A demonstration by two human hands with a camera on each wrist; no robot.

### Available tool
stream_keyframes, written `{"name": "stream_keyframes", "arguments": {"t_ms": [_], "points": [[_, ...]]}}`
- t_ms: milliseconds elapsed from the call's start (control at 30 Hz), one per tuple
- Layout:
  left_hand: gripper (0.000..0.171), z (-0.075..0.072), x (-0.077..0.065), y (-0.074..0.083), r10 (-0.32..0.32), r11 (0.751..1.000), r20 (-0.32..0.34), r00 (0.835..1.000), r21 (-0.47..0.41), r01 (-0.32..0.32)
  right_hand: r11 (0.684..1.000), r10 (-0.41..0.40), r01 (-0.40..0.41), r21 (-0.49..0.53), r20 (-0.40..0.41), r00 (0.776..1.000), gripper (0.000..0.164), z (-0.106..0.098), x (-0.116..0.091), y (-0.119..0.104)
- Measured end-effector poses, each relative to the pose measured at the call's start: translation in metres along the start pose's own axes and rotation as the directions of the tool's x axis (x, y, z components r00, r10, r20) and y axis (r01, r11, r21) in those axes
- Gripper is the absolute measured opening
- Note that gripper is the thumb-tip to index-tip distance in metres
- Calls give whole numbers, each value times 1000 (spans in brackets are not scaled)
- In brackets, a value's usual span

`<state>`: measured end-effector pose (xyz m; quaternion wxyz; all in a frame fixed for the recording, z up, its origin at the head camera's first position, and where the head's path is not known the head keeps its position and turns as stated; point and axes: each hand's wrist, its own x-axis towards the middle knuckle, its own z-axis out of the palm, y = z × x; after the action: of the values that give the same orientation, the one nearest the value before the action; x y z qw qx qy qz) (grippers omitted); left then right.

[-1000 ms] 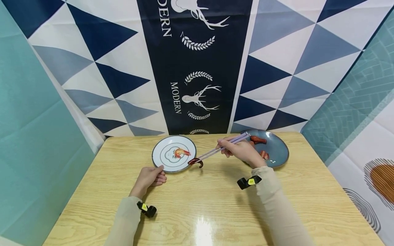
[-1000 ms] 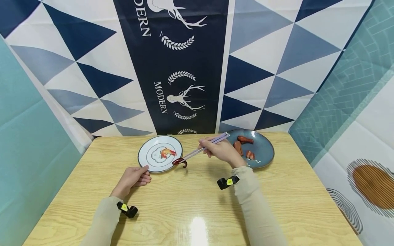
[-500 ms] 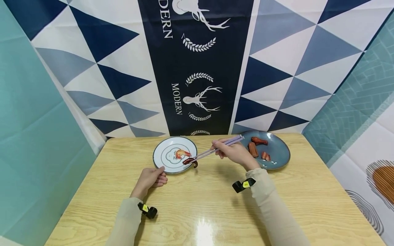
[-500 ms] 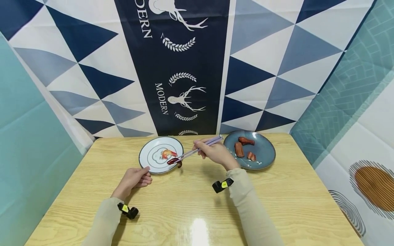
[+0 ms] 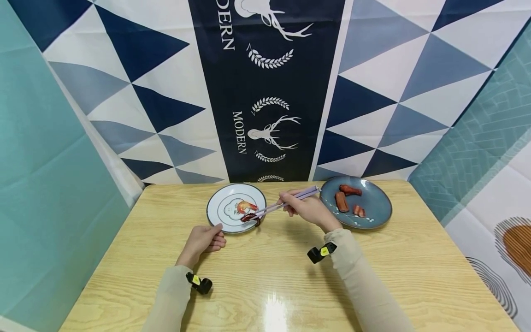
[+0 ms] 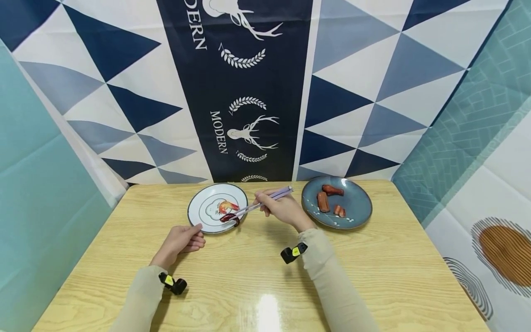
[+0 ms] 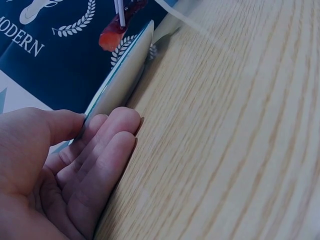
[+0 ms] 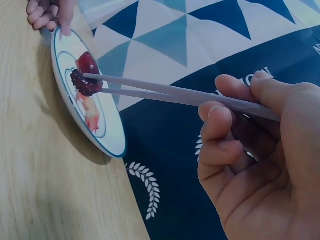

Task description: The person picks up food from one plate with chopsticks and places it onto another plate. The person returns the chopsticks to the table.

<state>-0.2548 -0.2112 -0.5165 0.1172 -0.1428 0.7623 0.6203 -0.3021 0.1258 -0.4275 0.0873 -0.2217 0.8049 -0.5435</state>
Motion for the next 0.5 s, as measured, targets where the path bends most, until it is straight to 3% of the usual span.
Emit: {"name": "stream_keyframes", "arguments": {"t_ms": [500], "points": [[40, 0, 3, 0, -14, 1000, -23, 1000, 8, 15, 1000, 4, -3, 26, -40, 999, 38, 12, 6, 3]]}}
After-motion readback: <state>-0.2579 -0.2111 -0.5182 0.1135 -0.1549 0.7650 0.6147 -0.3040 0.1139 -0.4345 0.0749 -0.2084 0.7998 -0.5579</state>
